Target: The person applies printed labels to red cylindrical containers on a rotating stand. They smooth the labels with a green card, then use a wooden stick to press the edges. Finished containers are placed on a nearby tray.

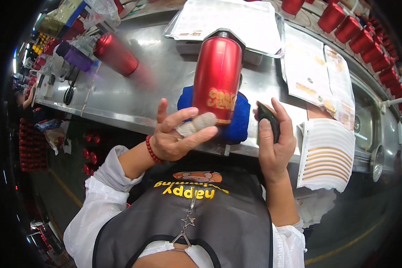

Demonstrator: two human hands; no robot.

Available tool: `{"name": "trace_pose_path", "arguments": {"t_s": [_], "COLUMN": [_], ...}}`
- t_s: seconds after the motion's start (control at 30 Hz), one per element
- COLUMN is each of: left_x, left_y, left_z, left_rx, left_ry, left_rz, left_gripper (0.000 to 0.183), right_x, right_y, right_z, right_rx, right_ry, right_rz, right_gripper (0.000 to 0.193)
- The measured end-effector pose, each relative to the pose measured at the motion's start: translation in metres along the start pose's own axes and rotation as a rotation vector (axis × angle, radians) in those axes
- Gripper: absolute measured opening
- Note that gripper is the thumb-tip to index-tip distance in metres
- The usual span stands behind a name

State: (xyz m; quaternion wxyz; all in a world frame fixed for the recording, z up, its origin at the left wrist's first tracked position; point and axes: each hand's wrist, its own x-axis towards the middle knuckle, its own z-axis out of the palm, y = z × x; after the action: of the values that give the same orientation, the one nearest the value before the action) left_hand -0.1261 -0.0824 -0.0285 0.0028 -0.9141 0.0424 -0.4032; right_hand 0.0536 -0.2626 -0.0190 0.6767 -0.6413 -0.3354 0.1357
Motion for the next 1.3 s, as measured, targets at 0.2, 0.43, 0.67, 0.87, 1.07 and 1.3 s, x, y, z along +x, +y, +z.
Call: {"name": "trace_pose_path", "arguments": {"t_s": [0.2, 0.43, 0.67, 0.87, 1.07, 1.3], "left_x": [0.013, 0.037, 0.01, 0.018, 0.023, 0.01], "left_y": [-0.001, 0.005, 0.007, 0.0, 0.01, 0.004], "left_z": [0.009, 0.008, 0.013, 0.018, 0.004, 0.02], "left_rx": [-0.209, -0.1, -0.136, -0.264, -0.051, -0.245], "left_ry": [0.025, -0.146, -0.089, -0.087, -0.077, -0.075], "left_rz": [-0.017, -0.317, -0.546, -0.417, -0.482, -0.499], "left_gripper": [0.03, 0.074, 0.075, 0.073, 0.07, 0.074], "right_x": [0.007, 0.008, 0.004, 0.002, 0.001, -0.001], "right_y": [-0.027, -0.018, -0.009, -0.002, -0.009, -0.004], "right_z": [0.025, 0.042, 0.037, 0.033, 0.03, 0.023], "right_rx": [0.095, -0.081, -0.069, -0.069, -0.016, -0.055], "right_ry": [-0.088, -0.142, -0.145, -0.138, -0.216, -0.2], "right_rz": [0.173, 0.013, 0.031, -0.001, 0.094, 0.057], "right_gripper": [0.023, 0.022, 0.021, 0.021, 0.02, 0.02]}}
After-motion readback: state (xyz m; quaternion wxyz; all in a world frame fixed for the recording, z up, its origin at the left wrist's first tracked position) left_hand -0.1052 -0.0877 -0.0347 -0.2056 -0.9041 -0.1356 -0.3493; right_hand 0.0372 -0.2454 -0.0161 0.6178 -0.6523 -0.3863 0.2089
